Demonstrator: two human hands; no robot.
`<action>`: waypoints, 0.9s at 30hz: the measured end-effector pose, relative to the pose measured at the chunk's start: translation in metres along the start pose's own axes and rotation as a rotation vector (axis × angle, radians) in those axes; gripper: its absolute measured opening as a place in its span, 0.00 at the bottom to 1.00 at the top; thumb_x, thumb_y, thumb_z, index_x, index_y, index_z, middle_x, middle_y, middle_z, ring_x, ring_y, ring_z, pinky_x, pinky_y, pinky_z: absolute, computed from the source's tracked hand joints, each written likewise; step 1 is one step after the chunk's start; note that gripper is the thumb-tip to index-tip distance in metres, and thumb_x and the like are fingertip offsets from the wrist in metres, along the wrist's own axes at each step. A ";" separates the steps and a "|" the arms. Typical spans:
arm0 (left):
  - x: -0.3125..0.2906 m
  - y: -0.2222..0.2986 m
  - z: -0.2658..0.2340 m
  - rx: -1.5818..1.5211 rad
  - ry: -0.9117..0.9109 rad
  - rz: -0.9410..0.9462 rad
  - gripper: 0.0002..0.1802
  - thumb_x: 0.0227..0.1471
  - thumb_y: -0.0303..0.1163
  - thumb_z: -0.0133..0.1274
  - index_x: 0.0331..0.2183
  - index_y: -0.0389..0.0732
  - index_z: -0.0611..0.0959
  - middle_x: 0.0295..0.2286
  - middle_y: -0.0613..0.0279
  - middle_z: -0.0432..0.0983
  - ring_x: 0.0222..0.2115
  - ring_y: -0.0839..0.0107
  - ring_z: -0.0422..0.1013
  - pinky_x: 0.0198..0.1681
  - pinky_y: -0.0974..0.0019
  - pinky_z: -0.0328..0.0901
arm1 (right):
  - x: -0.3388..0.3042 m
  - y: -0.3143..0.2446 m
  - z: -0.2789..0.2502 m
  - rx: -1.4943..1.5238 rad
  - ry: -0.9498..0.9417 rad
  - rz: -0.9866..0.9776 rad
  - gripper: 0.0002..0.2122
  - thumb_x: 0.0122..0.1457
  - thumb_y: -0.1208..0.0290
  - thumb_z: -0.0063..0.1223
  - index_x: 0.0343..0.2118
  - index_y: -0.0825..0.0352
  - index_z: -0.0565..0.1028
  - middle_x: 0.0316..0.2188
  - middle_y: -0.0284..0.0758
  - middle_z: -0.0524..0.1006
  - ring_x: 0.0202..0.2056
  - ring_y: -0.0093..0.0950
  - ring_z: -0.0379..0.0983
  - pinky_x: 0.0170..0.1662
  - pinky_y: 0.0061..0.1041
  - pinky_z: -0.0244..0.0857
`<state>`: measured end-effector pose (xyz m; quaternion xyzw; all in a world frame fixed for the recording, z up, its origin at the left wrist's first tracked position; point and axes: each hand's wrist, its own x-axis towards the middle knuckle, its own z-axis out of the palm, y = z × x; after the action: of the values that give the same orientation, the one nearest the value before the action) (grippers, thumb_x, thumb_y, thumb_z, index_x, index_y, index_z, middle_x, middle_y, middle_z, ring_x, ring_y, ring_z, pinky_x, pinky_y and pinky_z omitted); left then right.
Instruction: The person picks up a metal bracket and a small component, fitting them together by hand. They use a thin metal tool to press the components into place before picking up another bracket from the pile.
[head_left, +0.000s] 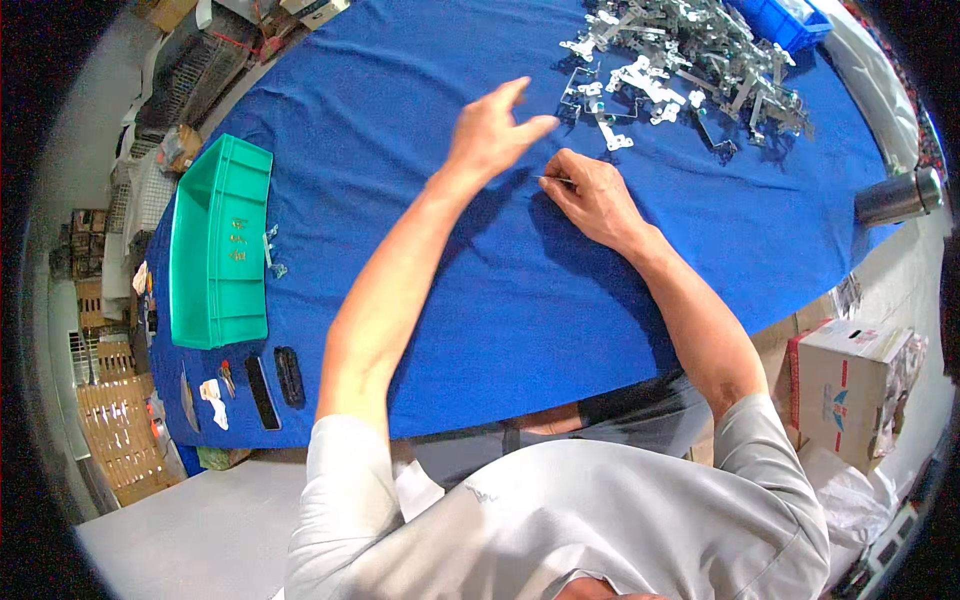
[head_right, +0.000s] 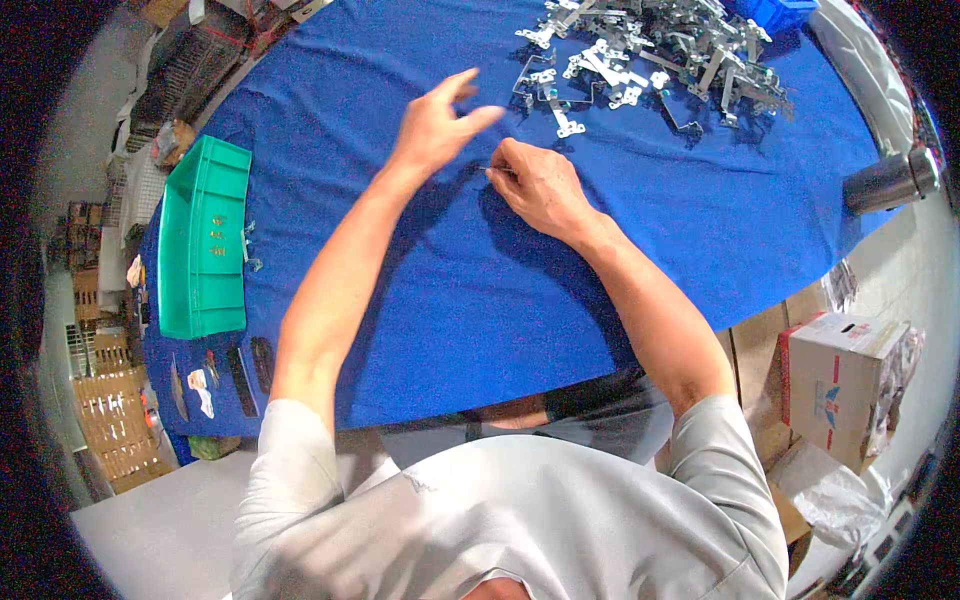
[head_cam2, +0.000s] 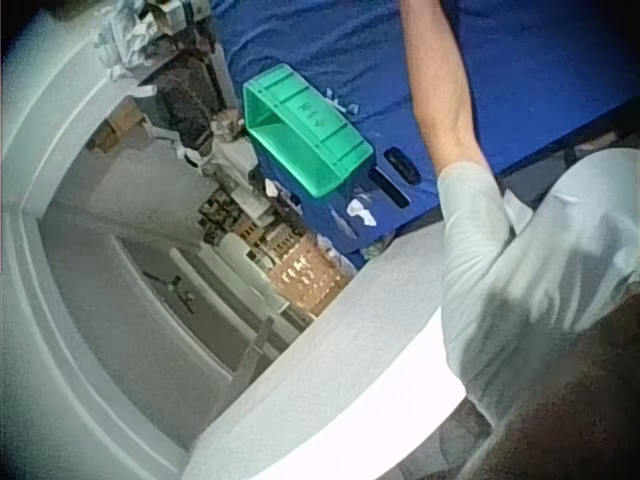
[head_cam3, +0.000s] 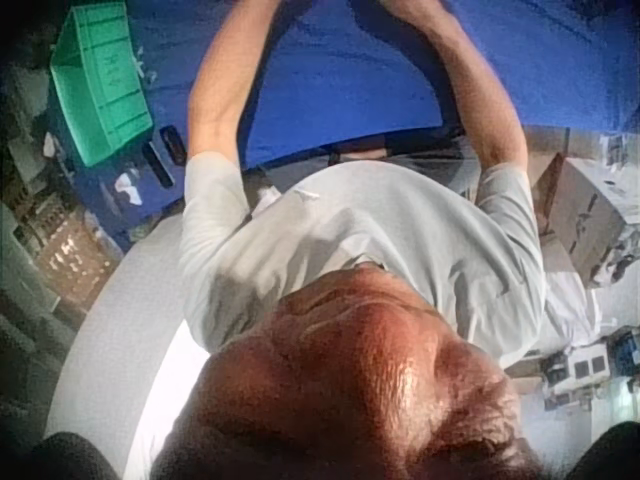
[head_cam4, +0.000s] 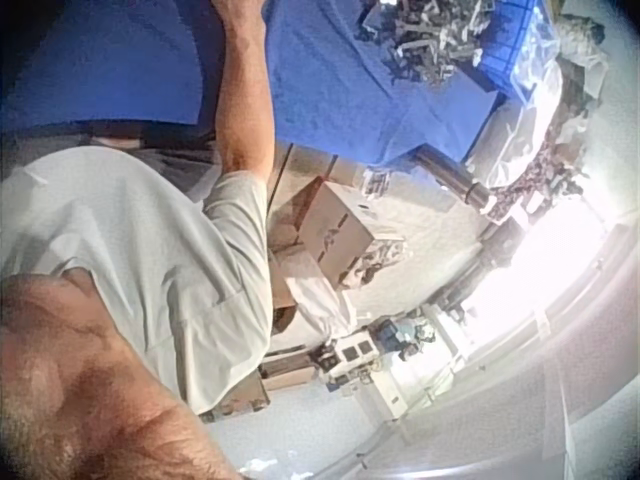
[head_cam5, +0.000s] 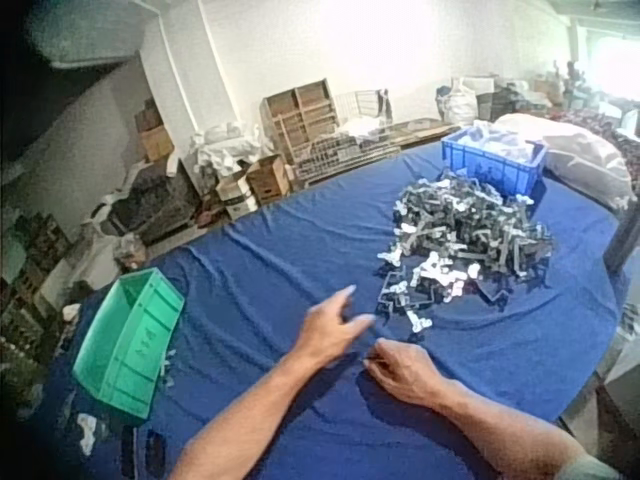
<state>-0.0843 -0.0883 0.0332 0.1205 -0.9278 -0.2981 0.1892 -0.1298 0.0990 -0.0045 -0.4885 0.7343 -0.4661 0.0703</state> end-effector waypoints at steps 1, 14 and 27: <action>0.010 0.013 0.013 -0.044 -0.069 -0.068 0.47 0.39 0.54 0.66 0.56 0.38 0.71 0.46 0.44 0.76 0.46 0.56 0.75 0.49 0.60 0.68 | -0.001 0.002 0.001 -0.024 -0.014 0.002 0.08 0.56 0.67 0.55 0.31 0.66 0.71 0.26 0.43 0.76 0.30 0.45 0.75 0.32 0.42 0.66; 0.030 0.002 0.036 0.222 0.170 -0.070 0.26 0.43 0.42 0.57 0.43 0.35 0.81 0.32 0.47 0.81 0.34 0.53 0.78 0.41 0.55 0.70 | -0.001 -0.004 0.000 -0.036 -0.001 -0.030 0.07 0.57 0.71 0.56 0.30 0.68 0.71 0.23 0.42 0.75 0.26 0.40 0.74 0.30 0.35 0.66; -0.142 0.037 -0.026 -0.095 0.095 -0.291 0.10 0.52 0.32 0.55 0.30 0.34 0.83 0.23 0.50 0.78 0.22 0.60 0.75 0.26 0.62 0.67 | 0.001 -0.007 -0.004 0.105 0.086 0.057 0.09 0.56 0.68 0.55 0.31 0.70 0.73 0.25 0.46 0.78 0.28 0.42 0.77 0.32 0.37 0.69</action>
<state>0.0503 -0.0238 0.0350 0.2585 -0.8754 -0.3600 0.1932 -0.1281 0.1002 0.0031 -0.4428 0.7247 -0.5223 0.0774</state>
